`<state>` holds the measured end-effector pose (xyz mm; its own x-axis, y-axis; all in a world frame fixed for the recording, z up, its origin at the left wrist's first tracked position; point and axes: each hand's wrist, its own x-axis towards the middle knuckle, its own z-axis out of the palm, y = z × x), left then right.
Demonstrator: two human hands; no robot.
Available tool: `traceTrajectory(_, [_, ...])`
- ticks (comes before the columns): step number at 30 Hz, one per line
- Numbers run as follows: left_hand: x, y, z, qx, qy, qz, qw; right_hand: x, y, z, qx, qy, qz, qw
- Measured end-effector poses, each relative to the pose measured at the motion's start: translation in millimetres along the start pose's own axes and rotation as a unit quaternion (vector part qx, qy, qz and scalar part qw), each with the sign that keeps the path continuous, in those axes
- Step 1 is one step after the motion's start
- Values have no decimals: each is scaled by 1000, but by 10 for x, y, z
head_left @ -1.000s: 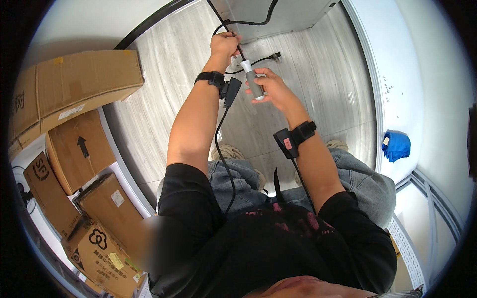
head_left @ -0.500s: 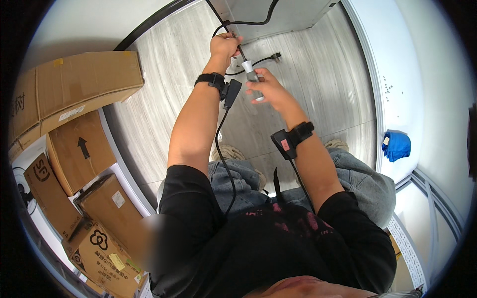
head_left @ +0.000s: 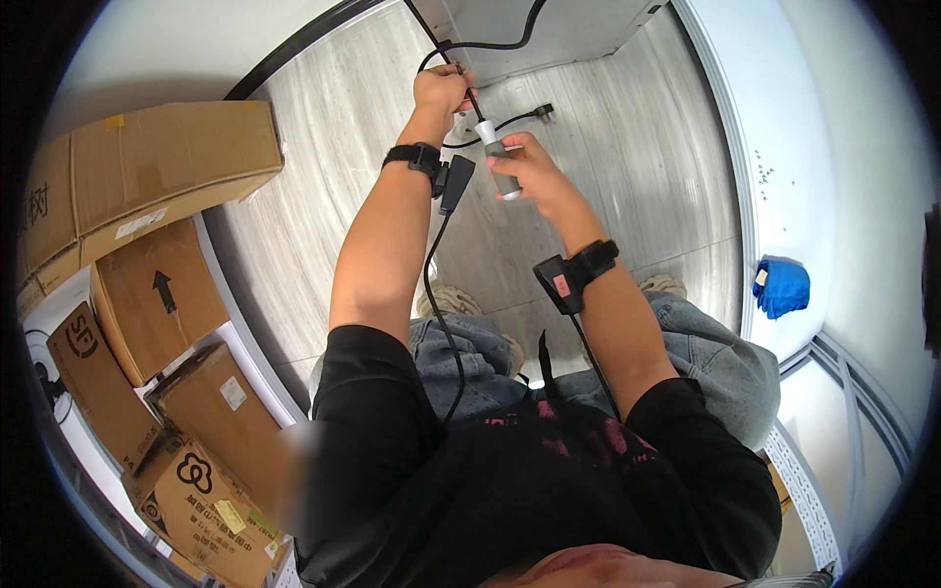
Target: The person uses a screwdriver to remove screws from the back panel of a large appliance. After removing the panel, they use a blue cloth to wipe the interior components.
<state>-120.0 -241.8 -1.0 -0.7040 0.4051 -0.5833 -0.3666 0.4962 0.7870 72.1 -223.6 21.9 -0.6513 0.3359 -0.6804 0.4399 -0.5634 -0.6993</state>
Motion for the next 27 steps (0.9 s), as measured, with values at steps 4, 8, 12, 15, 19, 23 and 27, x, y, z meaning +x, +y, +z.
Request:
traceTrajectory(4, [-37, 20, 8, -26, -10, -2, 1000, 155, 144, -117, 10, -22, -14, 1000])
traceTrajectory(8, [-67, 20, 18, -46, -18, -3, 999, 194, 206, -108, -65, -22, -81, 994])
traceTrajectory(12, [-123, 14, 36, -74, -21, 1, 997, 150, 177, -75, -33, 2, -75, 997])
traceTrajectory(15, [-172, 1, 18, -95, -32, 4, 995, 95, 117, -55, -24, 4, -51, 998])
traceTrajectory(19, [-223, -11, -9, -123, -57, -2, 991, 78, 152, -79, -33, 14, -47, 998])
traceTrajectory(23, [-233, -52, 76, -135, -62, -18, 989, 45, 211, -163, -17, 33, -34, 999])
traceTrajectory(27, [-278, -51, 398, -125, -82, 4, 989, 22, 342, -455, -47, 80, -71, 993])
